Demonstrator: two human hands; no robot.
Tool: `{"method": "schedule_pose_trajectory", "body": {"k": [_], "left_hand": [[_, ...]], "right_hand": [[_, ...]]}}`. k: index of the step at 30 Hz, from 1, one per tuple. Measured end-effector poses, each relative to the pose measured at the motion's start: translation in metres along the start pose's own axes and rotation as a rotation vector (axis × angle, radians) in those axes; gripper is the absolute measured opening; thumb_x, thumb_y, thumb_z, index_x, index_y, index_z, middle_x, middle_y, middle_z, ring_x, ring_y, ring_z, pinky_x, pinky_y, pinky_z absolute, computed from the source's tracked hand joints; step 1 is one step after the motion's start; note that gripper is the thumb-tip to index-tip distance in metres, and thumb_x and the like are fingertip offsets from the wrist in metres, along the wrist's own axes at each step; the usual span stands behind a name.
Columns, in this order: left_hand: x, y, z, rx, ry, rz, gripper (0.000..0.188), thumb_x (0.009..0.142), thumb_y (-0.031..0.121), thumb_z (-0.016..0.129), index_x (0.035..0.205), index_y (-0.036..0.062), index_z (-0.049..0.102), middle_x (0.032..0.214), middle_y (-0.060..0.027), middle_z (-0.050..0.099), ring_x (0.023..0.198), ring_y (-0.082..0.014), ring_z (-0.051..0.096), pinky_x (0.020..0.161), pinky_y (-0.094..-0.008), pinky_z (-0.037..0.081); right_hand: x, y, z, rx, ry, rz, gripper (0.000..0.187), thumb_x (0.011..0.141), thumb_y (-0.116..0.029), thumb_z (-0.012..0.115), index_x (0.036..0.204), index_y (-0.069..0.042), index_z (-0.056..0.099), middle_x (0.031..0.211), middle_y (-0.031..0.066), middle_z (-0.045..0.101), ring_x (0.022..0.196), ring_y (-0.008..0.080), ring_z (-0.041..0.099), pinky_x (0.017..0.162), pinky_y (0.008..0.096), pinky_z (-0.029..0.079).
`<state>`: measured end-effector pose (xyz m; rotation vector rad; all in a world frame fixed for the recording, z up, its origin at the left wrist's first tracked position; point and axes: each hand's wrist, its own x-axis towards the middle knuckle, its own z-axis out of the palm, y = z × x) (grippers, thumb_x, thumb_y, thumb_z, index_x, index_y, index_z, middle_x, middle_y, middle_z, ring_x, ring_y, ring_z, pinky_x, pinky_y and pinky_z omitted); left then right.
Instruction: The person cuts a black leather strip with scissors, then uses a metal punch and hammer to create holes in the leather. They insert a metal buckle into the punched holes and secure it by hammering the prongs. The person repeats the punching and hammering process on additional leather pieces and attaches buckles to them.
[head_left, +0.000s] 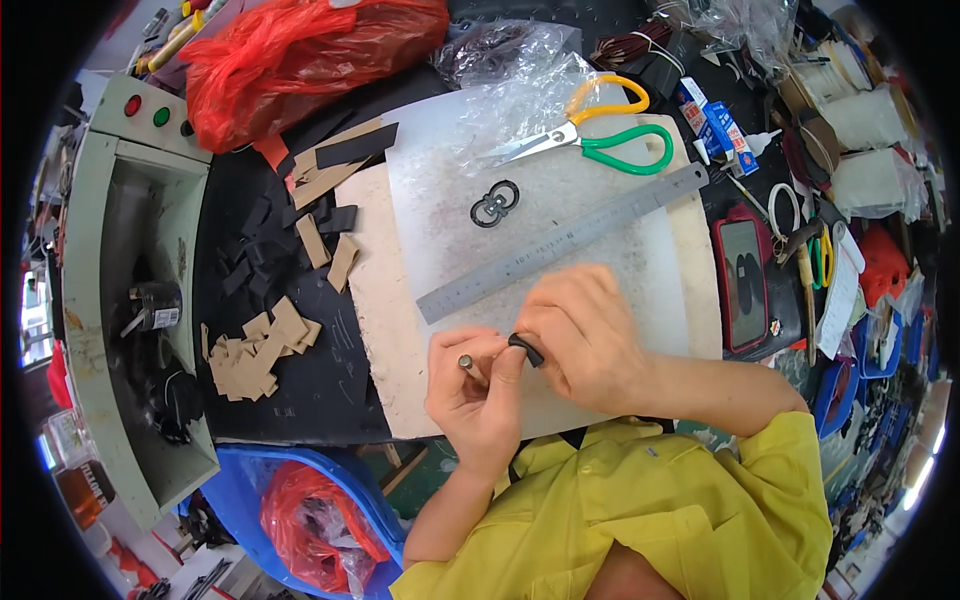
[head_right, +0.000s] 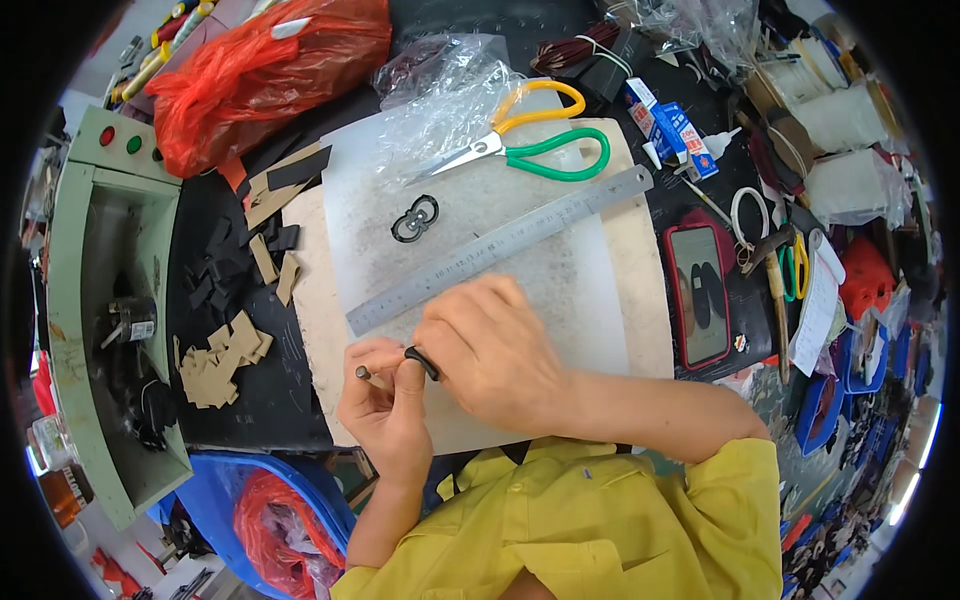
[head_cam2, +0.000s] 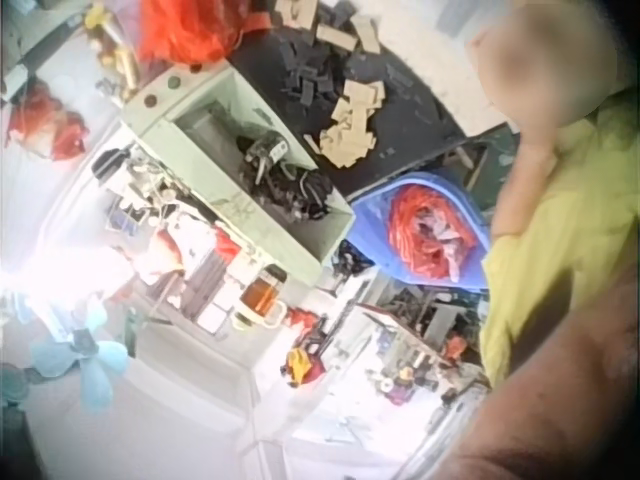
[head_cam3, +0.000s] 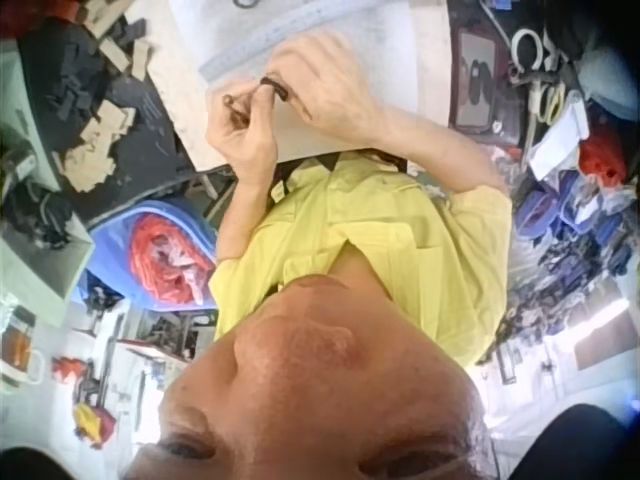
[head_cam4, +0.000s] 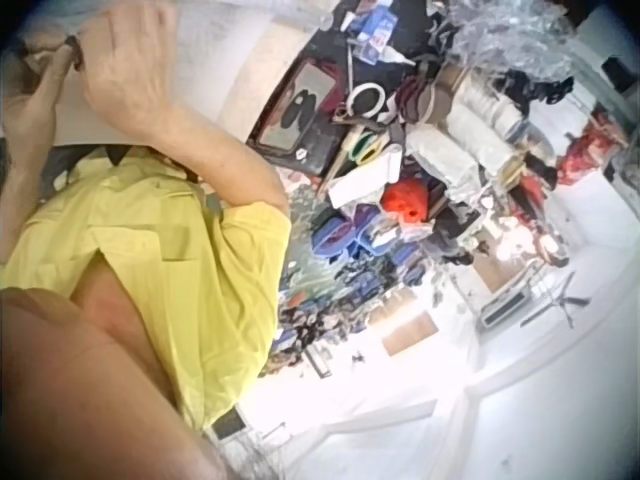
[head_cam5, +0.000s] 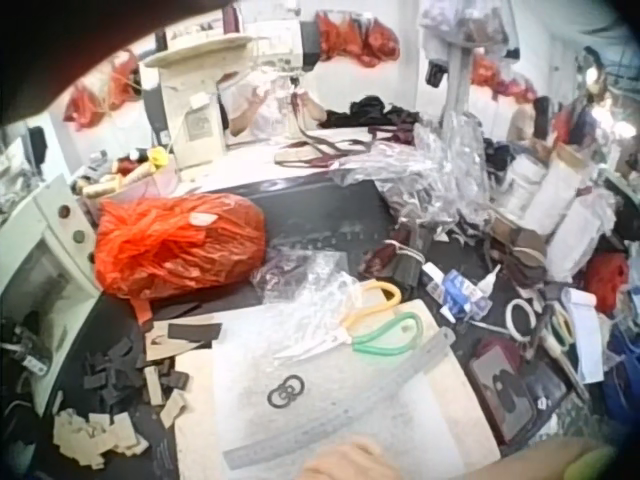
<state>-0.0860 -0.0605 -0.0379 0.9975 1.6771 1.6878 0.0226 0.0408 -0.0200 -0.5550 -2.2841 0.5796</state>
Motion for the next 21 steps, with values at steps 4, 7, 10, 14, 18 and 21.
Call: {"method": "schedule_pose_trajectory", "body": {"k": [4, 7, 10, 14, 18, 21], "left_hand": [[0.008, 0.008, -0.008, -0.053, -0.123, -0.089, 0.007, 0.092, 0.004, 0.060, 0.090, 0.0027, 0.053, 0.092, -0.0031, 0.055, 0.055, -0.0015, 0.037, 0.046, -0.0182, 0.027], [0.010, 0.020, -0.023, 0.118, -0.296, -0.263, 0.006, 0.092, 0.003, 0.059, 0.091, 0.0023, 0.053, 0.083, -0.0004, 0.054, 0.054, -0.0017, 0.036, 0.047, -0.0199, 0.028], [0.012, 0.016, -0.033, 0.381, -0.356, -0.152, 0.004, 0.090, 0.001, 0.060, 0.091, 0.0008, 0.056, 0.075, -0.0007, 0.053, 0.051, -0.0034, 0.036, 0.046, -0.0218, 0.028], [0.013, 0.010, -0.032, 0.559, -0.343, 0.072, 0.008, 0.086, -0.002, 0.064, 0.094, -0.0003, 0.063, 0.074, -0.0056, 0.055, 0.047, -0.0071, 0.037, 0.045, -0.0238, 0.029], [0.008, 0.007, -0.026, 0.581, -0.237, 0.093, 0.017, 0.083, -0.003, 0.066, 0.099, -0.0003, 0.067, 0.077, -0.0059, 0.057, 0.047, -0.0082, 0.037, 0.046, -0.0238, 0.031], [0.013, 0.007, -0.022, 0.593, -0.184, 0.075, 0.023, 0.083, -0.003, 0.067, 0.106, -0.0002, 0.067, 0.082, -0.0047, 0.060, 0.048, -0.0065, 0.036, 0.047, -0.0226, 0.031]], "right_hand": [[-0.003, 0.007, -0.003, -0.025, -0.073, -0.056, 0.021, 0.070, -0.009, 0.064, 0.089, -0.005, 0.056, 0.091, 0.0099, 0.056, 0.086, 0.0286, 0.056, 0.080, 0.0403, 0.042], [-0.006, 0.026, -0.011, 0.009, -0.247, -0.116, 0.024, 0.072, -0.011, 0.065, 0.094, -0.006, 0.058, 0.095, 0.0096, 0.058, 0.088, 0.0282, 0.057, 0.081, 0.0400, 0.043], [0.005, 0.054, -0.019, -0.138, -0.215, -0.149, 0.024, 0.074, -0.014, 0.068, 0.096, -0.007, 0.061, 0.097, 0.0075, 0.061, 0.091, 0.0274, 0.057, 0.082, 0.0395, 0.044], [0.004, 0.085, -0.023, -0.249, -0.179, -0.123, 0.024, 0.075, -0.019, 0.072, 0.096, -0.010, 0.065, 0.098, 0.0033, 0.064, 0.097, 0.0253, 0.058, 0.082, 0.0376, 0.045], [0.027, 0.089, -0.024, -0.212, -0.143, -0.099, 0.022, 0.075, -0.015, 0.071, 0.095, -0.009, 0.067, 0.096, 0.0020, 0.066, 0.098, 0.0228, 0.059, 0.082, 0.0365, 0.046], [0.055, 0.092, 0.003, -0.154, -0.083, -0.269, 0.021, 0.074, -0.012, 0.070, 0.095, -0.009, 0.068, 0.096, 0.0028, 0.067, 0.095, 0.0240, 0.060, 0.079, 0.0360, 0.049]]}}
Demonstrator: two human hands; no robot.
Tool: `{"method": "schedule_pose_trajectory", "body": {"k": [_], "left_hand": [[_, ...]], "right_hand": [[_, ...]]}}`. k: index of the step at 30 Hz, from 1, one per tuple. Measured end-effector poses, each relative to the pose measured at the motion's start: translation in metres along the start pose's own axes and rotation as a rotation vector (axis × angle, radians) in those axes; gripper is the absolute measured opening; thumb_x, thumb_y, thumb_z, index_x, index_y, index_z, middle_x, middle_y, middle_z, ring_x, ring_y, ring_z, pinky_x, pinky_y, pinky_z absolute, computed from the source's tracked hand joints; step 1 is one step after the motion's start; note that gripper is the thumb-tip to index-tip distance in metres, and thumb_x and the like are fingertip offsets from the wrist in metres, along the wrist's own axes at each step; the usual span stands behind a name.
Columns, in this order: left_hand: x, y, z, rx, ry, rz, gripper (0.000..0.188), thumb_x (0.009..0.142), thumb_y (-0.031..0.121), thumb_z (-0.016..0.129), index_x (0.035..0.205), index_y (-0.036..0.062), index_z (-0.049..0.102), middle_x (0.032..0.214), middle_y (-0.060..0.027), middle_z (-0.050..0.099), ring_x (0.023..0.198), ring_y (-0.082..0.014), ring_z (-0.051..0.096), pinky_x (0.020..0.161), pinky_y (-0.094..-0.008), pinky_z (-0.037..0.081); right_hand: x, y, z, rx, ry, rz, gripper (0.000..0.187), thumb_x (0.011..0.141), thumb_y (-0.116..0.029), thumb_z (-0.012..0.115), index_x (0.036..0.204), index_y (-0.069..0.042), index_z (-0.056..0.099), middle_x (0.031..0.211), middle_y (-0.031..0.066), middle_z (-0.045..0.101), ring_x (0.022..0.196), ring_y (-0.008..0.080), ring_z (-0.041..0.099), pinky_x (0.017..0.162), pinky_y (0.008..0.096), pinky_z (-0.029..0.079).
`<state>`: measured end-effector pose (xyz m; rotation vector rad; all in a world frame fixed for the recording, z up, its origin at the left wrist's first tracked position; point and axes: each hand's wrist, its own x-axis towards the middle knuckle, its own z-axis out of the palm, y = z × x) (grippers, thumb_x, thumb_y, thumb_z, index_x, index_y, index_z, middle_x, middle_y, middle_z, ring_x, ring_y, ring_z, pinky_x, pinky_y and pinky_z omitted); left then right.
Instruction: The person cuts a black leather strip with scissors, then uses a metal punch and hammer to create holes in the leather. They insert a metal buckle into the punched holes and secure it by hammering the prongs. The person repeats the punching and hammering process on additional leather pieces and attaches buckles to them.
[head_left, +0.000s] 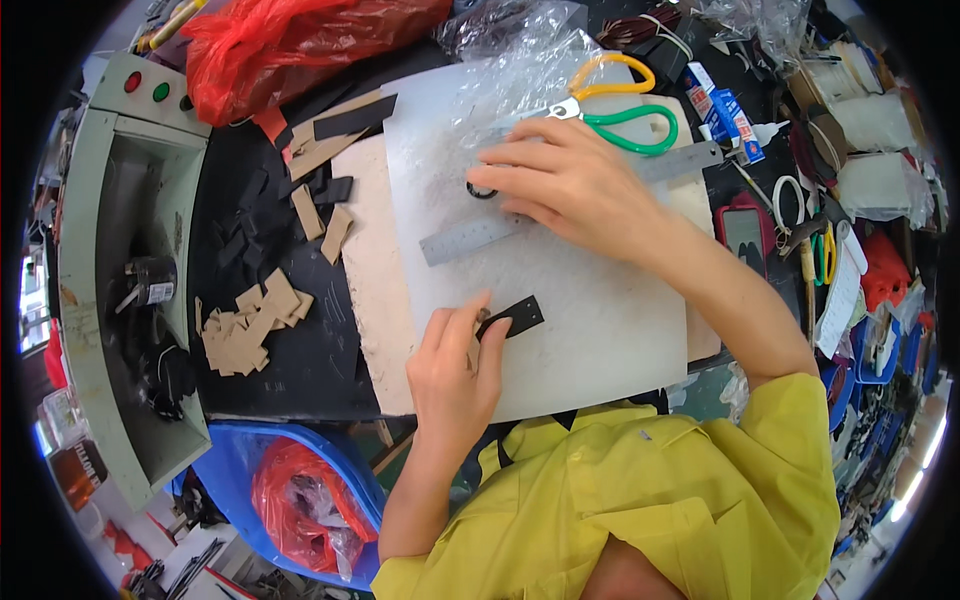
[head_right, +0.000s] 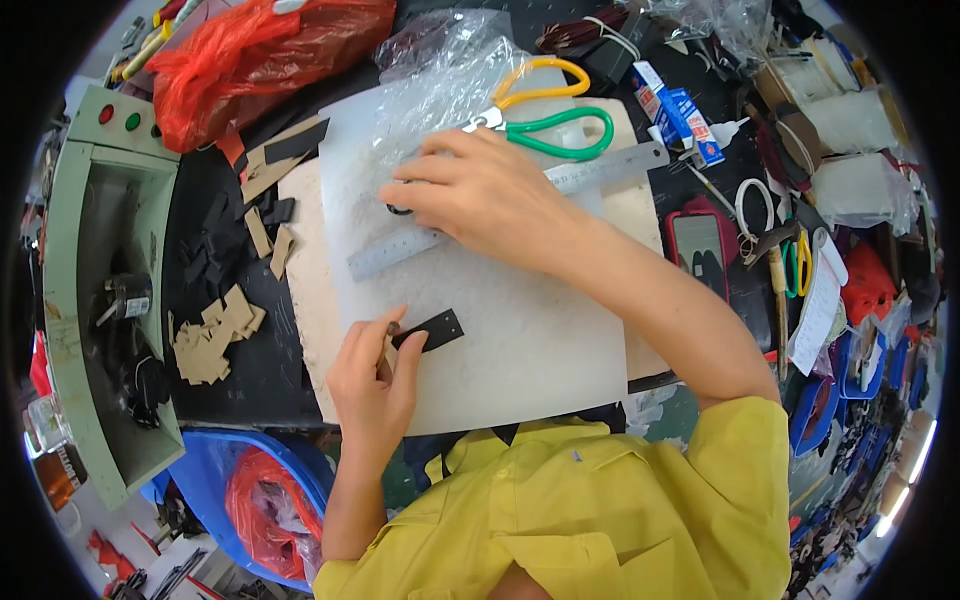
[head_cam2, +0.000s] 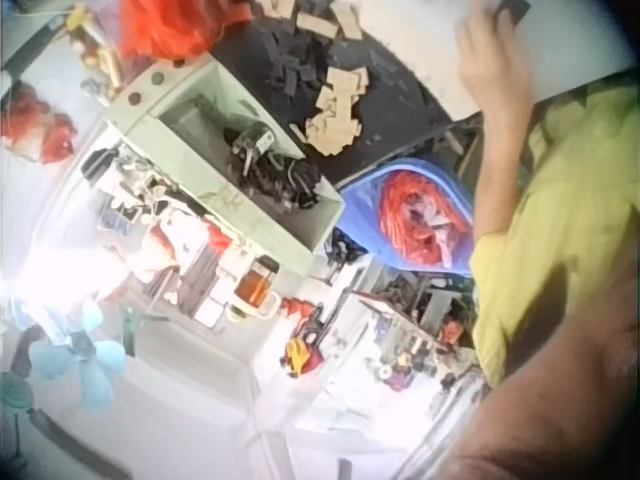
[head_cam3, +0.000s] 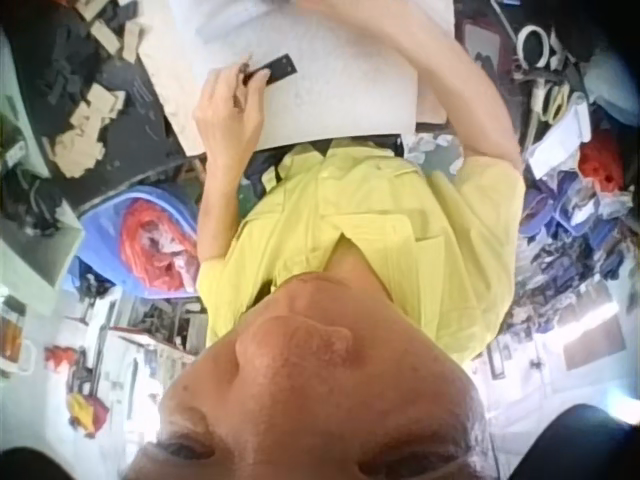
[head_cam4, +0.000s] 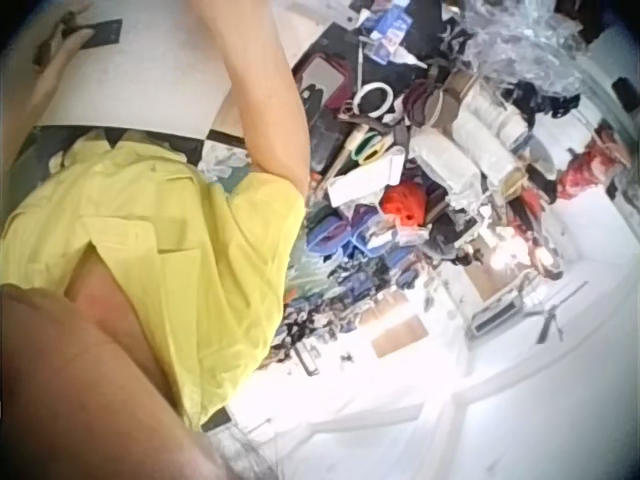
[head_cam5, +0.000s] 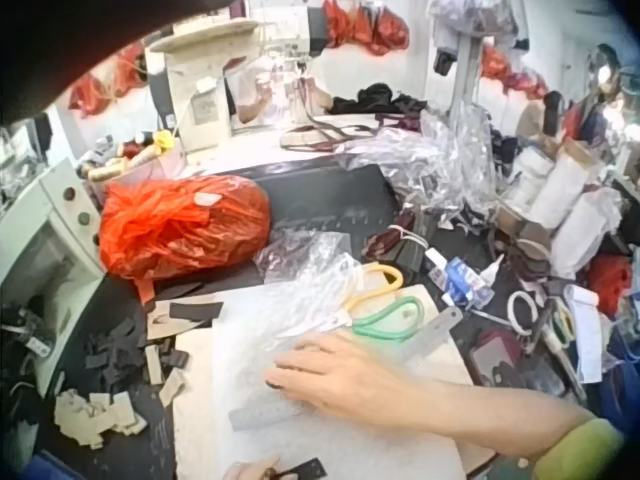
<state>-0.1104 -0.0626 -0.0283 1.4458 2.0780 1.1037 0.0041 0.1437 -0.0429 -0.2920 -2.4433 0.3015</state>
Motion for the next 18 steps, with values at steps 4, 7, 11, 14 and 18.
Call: {"method": "schedule_pose_trajectory", "body": {"k": [4, 7, 11, 14, 18], "left_hand": [[0.001, -0.002, -0.014, -0.031, 0.102, -0.110, 0.029, 0.084, 0.001, 0.068, 0.114, -0.0003, 0.067, 0.089, -0.0034, 0.062, 0.052, -0.0042, 0.035, 0.047, -0.0208, 0.029], [-0.012, -0.018, -0.021, 0.105, 0.100, -0.027, 0.029, 0.085, 0.004, 0.070, 0.114, 0.0040, 0.069, 0.096, -0.0043, 0.062, 0.055, -0.0048, 0.039, 0.048, -0.0202, 0.031], [-0.019, -0.012, -0.007, 0.228, 0.047, 0.105, 0.022, 0.079, 0.003, 0.074, 0.101, 0.0056, 0.071, 0.103, -0.0084, 0.062, 0.053, -0.0098, 0.049, 0.047, -0.0235, 0.036], [-0.022, -0.014, -0.003, 0.167, 0.014, 0.144, 0.020, 0.075, 0.001, 0.078, 0.092, 0.0042, 0.067, 0.105, -0.0106, 0.063, 0.051, -0.0132, 0.050, 0.045, -0.0248, 0.037], [-0.018, -0.011, -0.002, 0.236, 0.060, 0.178, 0.026, 0.076, 0.003, 0.078, 0.100, 0.0051, 0.068, 0.103, -0.0092, 0.064, 0.050, -0.0118, 0.048, 0.046, -0.0246, 0.038]], "right_hand": [[-0.007, 0.013, 0.019, -0.005, -0.066, 0.038, 0.019, 0.076, -0.010, 0.069, 0.095, -0.008, 0.069, 0.099, 0.0048, 0.068, 0.090, 0.0258, 0.062, 0.073, 0.0340, 0.051], [0.003, -0.006, 0.001, 0.155, 0.037, 0.205, 0.016, 0.081, -0.009, 0.069, 0.096, -0.007, 0.070, 0.100, 0.0067, 0.068, 0.087, 0.0240, 0.063, 0.071, 0.0317, 0.050], [-0.031, -0.054, -0.043, 0.458, 0.017, 0.591, 0.013, 0.084, -0.006, 0.068, 0.097, -0.005, 0.071, 0.100, 0.0089, 0.067, 0.081, 0.0189, 0.064, 0.070, 0.0283, 0.049], [-0.054, -0.078, -0.064, 0.440, -0.037, 0.582, 0.015, 0.081, -0.002, 0.069, 0.096, -0.005, 0.071, 0.101, 0.0087, 0.066, 0.074, 0.0147, 0.063, 0.067, 0.0260, 0.048], [-0.070, -0.105, -0.074, 0.721, -0.248, 0.625, 0.016, 0.079, -0.005, 0.073, 0.095, -0.006, 0.071, 0.099, 0.0080, 0.065, 0.073, 0.0191, 0.062, 0.063, 0.0295, 0.048]]}}
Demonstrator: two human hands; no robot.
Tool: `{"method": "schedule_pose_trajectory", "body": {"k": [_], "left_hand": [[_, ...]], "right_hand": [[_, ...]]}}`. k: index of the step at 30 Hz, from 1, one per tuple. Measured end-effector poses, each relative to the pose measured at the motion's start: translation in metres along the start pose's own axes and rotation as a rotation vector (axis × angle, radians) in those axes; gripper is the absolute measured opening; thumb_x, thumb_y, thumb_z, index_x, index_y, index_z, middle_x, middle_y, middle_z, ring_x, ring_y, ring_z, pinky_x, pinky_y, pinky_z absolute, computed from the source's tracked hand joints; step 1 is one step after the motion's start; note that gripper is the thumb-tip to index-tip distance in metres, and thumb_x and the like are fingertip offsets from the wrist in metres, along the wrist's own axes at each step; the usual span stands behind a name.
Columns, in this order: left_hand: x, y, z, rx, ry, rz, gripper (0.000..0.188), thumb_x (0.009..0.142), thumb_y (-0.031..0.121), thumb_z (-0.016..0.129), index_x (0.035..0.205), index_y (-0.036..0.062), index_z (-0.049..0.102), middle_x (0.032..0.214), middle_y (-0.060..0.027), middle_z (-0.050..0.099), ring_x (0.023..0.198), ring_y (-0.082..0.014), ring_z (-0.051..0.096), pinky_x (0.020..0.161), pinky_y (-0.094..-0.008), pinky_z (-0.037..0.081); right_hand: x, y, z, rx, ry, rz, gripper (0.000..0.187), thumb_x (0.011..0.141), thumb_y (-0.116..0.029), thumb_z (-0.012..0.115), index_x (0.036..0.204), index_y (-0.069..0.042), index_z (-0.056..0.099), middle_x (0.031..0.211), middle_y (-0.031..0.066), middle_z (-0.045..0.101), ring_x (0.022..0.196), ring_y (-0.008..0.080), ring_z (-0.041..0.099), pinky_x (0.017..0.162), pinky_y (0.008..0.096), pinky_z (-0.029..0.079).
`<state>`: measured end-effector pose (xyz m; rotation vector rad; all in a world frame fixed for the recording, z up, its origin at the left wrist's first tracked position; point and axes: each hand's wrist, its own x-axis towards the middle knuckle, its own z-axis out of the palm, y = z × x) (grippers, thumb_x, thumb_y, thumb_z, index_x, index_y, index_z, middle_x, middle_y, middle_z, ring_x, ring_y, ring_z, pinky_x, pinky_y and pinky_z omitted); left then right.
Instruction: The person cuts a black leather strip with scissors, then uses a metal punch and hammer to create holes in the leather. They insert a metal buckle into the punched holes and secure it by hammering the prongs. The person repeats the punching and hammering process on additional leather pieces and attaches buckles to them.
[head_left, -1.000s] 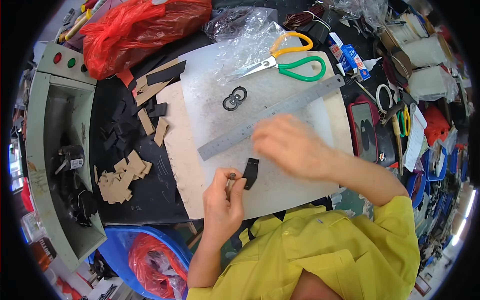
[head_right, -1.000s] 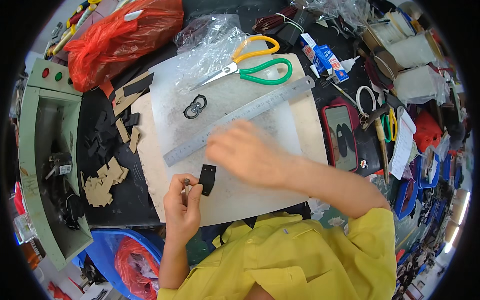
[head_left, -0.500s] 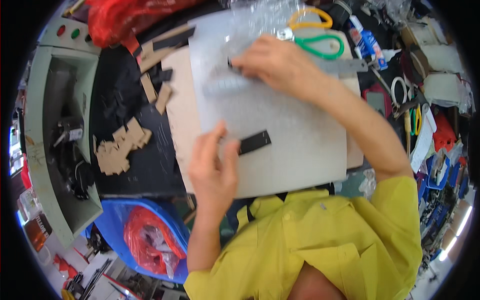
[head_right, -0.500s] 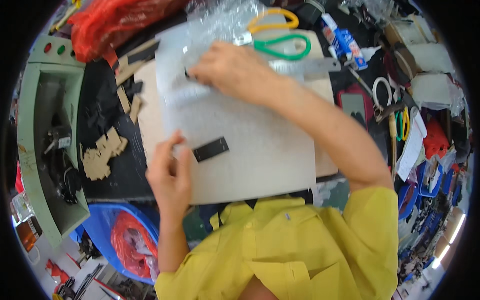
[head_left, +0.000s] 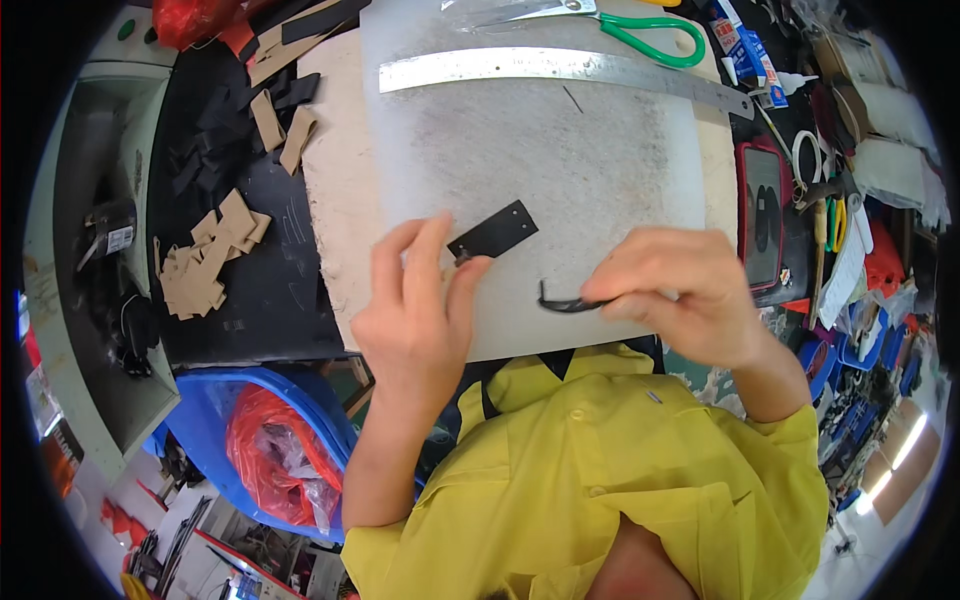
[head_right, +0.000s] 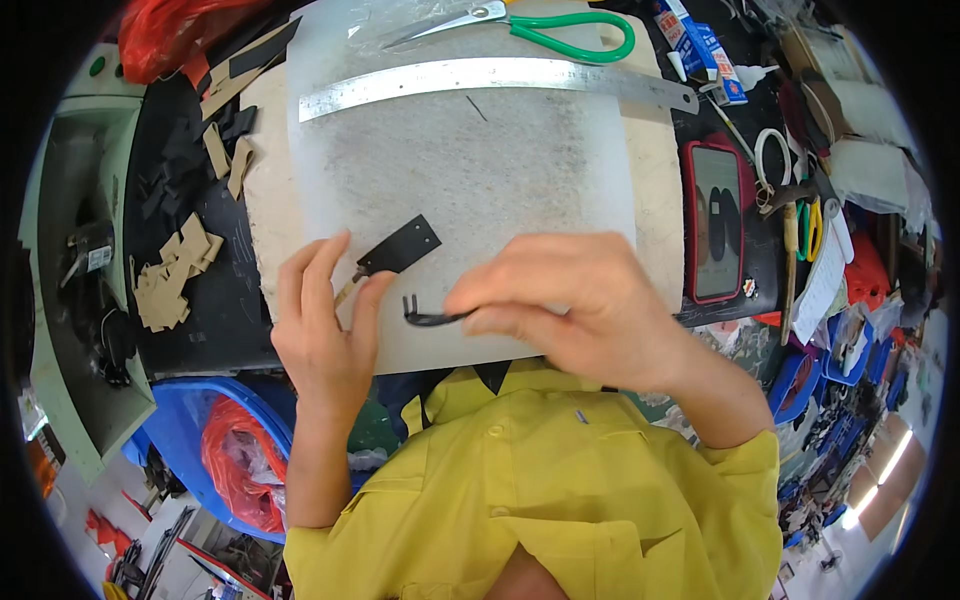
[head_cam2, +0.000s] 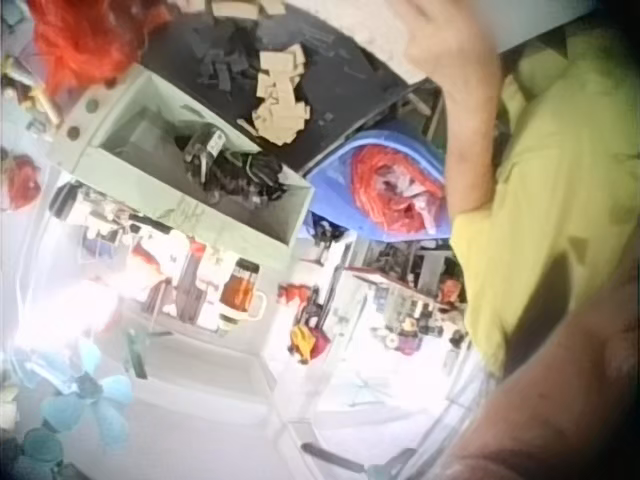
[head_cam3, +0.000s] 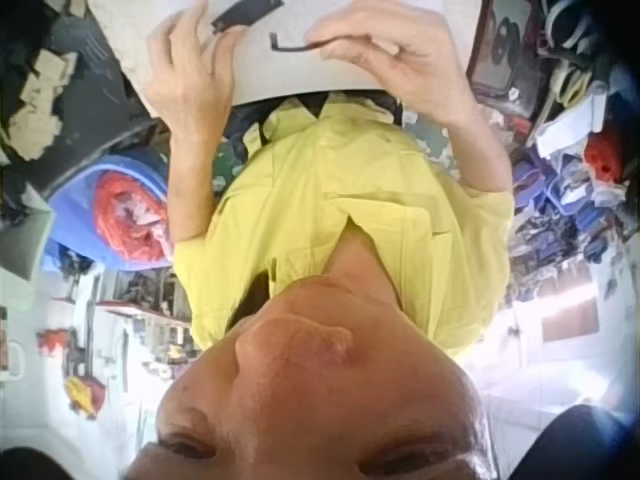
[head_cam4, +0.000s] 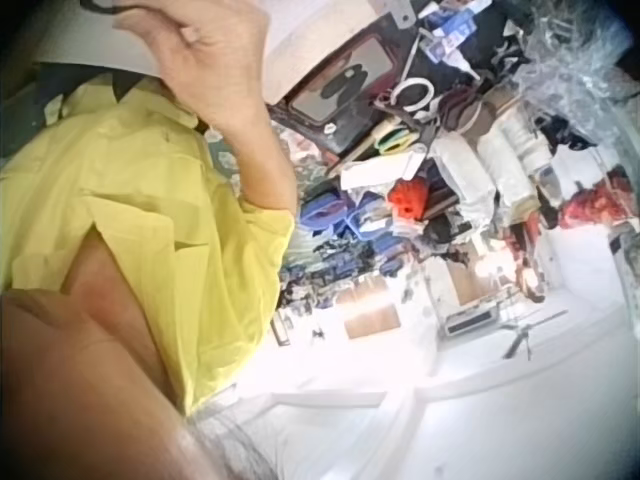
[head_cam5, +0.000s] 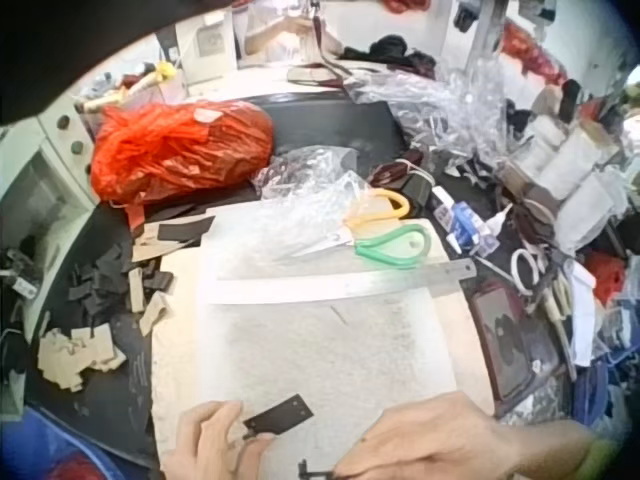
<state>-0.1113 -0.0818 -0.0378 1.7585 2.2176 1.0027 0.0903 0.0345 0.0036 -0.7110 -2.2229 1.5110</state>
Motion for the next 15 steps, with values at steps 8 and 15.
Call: {"method": "schedule_pose_trajectory", "body": {"k": [8, 15], "left_hand": [[0.004, -0.002, -0.003, -0.100, -0.076, -0.073, 0.020, 0.078, -0.002, 0.072, 0.097, 0.0014, 0.065, 0.093, -0.0072, 0.063, 0.051, -0.0083, 0.048, 0.045, -0.0238, 0.036], [-0.007, 0.008, -0.026, -0.601, -0.252, -0.402, 0.025, 0.081, -0.005, 0.069, 0.104, 0.0005, 0.063, 0.078, 0.0013, 0.066, 0.048, -0.0027, 0.037, 0.045, -0.0216, 0.031]], "right_hand": [[0.004, 0.006, 0.028, -0.047, 0.030, -0.130, 0.017, 0.077, -0.010, 0.076, 0.093, -0.009, 0.072, 0.080, 0.0050, 0.063, 0.069, 0.0230, 0.061, 0.057, 0.0310, 0.048], [0.003, -0.009, 0.027, -0.016, -0.015, -0.268, 0.020, 0.073, -0.006, 0.078, 0.091, -0.011, 0.072, 0.083, 0.0039, 0.064, 0.070, 0.0201, 0.062, 0.056, 0.0298, 0.048]]}}
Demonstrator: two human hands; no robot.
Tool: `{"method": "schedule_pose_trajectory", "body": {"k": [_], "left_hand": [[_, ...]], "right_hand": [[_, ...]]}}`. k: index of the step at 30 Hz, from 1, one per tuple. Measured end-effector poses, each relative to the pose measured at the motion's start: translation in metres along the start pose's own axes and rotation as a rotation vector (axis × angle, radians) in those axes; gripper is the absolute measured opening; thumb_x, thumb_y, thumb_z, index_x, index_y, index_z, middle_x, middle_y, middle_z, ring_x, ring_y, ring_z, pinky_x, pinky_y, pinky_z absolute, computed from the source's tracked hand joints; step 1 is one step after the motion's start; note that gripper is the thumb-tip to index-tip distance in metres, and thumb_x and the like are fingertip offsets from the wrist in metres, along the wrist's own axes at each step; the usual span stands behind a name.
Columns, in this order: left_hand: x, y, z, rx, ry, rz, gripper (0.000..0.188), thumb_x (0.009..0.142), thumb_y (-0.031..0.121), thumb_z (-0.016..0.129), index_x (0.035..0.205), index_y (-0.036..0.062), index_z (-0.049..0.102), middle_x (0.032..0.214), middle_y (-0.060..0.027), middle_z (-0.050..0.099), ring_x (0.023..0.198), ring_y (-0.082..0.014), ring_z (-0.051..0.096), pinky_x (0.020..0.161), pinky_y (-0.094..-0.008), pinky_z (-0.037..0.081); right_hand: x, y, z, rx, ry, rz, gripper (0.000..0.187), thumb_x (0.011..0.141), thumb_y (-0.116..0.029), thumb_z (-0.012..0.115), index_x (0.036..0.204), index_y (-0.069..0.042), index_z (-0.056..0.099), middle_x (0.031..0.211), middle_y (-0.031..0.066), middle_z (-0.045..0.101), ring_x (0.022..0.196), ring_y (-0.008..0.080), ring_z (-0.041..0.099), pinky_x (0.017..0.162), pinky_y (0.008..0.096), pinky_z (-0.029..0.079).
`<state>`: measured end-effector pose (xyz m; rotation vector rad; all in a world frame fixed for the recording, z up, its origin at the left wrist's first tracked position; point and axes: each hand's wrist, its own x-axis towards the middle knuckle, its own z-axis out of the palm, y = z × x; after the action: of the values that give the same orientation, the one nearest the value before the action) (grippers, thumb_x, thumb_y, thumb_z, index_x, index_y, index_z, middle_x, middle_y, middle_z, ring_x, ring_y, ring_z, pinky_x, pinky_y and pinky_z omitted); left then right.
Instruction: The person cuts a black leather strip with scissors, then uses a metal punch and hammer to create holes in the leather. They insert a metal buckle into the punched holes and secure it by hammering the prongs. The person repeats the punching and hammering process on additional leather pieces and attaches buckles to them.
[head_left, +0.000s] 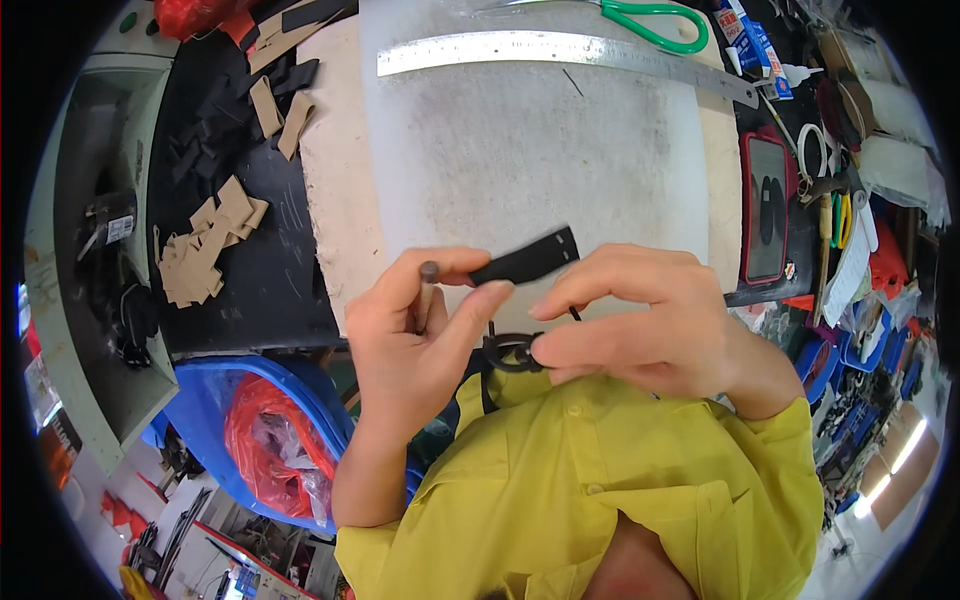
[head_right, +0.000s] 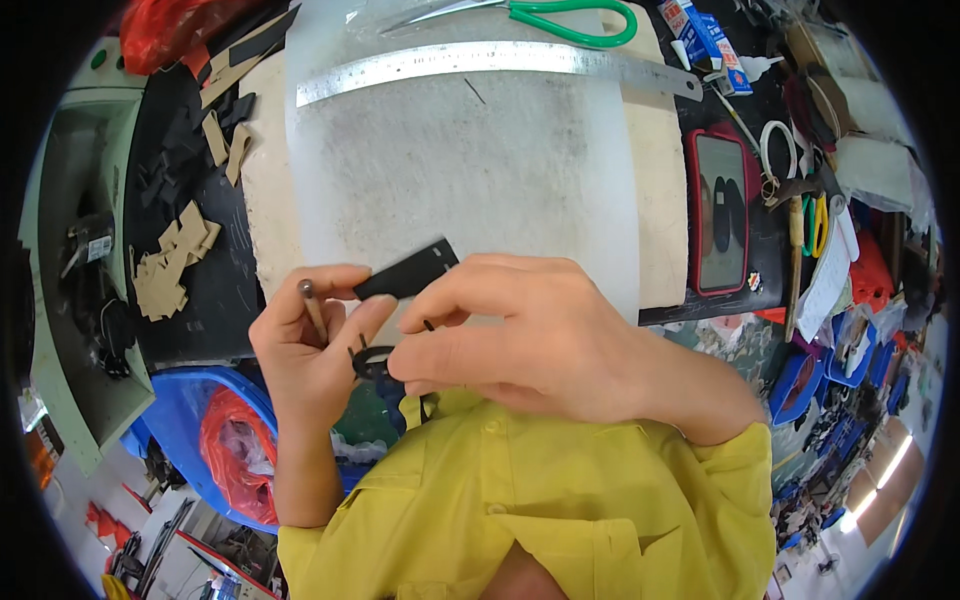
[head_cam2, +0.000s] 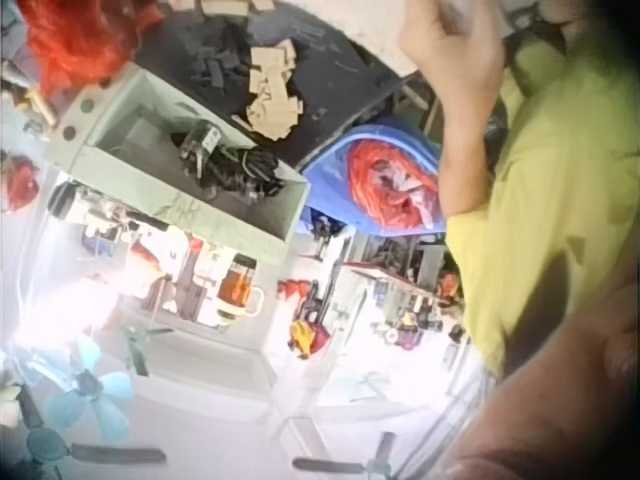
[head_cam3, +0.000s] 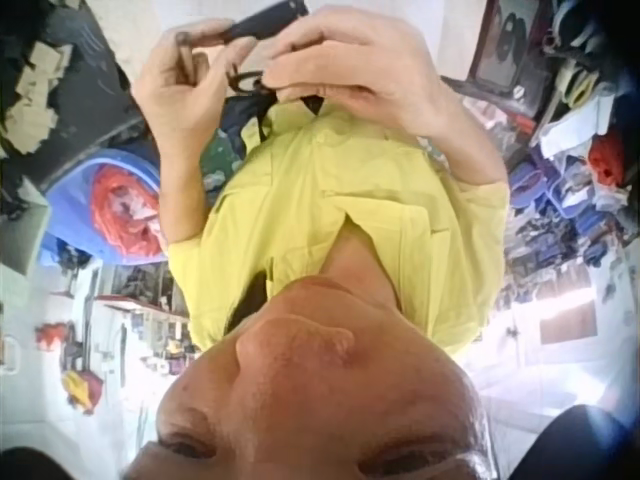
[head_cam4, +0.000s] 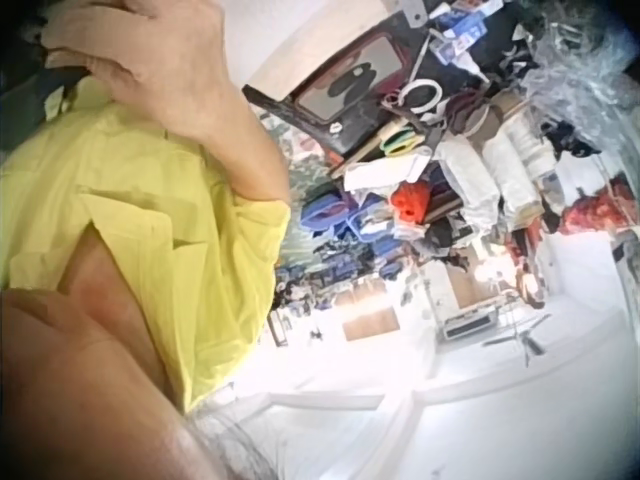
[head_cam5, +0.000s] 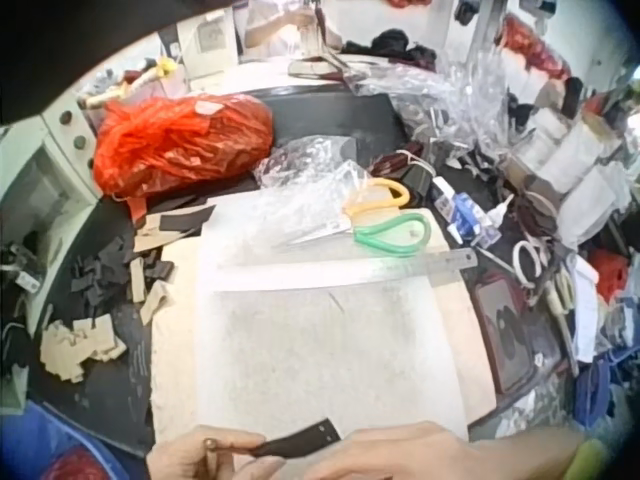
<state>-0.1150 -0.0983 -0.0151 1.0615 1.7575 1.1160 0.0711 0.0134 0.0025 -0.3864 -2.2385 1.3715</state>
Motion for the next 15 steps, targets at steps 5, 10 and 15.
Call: {"method": "schedule_pose_trajectory", "body": {"k": [5, 10, 15], "left_hand": [[-0.009, 0.015, 0.010, -0.512, 0.013, -0.271, 0.025, 0.088, -0.001, 0.065, 0.113, -0.0037, 0.065, 0.071, 0.0022, 0.062, 0.050, 0.0022, 0.036, 0.044, -0.0176, 0.025], [-0.019, 0.015, 0.007, -0.868, -0.093, -0.457, 0.022, 0.093, 0.005, 0.062, 0.113, -0.0054, 0.064, 0.070, 0.0028, 0.059, 0.048, 0.0016, 0.034, 0.042, -0.0193, 0.022], [-0.023, 0.019, 0.013, -0.879, -0.055, -0.475, 0.021, 0.093, 0.007, 0.063, 0.110, -0.0045, 0.065, 0.069, 0.0040, 0.059, 0.049, 0.0019, 0.034, 0.043, -0.0183, 0.021]], "right_hand": [[-0.004, -0.002, -0.002, -0.042, 0.029, 0.014, 0.024, 0.069, -0.004, 0.079, 0.091, -0.008, 0.071, 0.079, 0.0048, 0.064, 0.067, 0.0215, 0.063, 0.054, 0.0299, 0.049], [-0.012, 0.002, 0.000, -0.044, 0.057, 0.016, 0.023, 0.070, -0.004, 0.079, 0.091, -0.006, 0.071, 0.077, 0.0068, 0.066, 0.066, 0.0226, 0.064, 0.054, 0.0303, 0.050], [-0.015, 0.002, -0.002, 0.091, 0.060, 0.153, 0.018, 0.075, -0.002, 0.077, 0.092, -0.004, 0.071, 0.078, 0.0085, 0.068, 0.066, 0.0207, 0.064, 0.057, 0.0271, 0.050]]}}
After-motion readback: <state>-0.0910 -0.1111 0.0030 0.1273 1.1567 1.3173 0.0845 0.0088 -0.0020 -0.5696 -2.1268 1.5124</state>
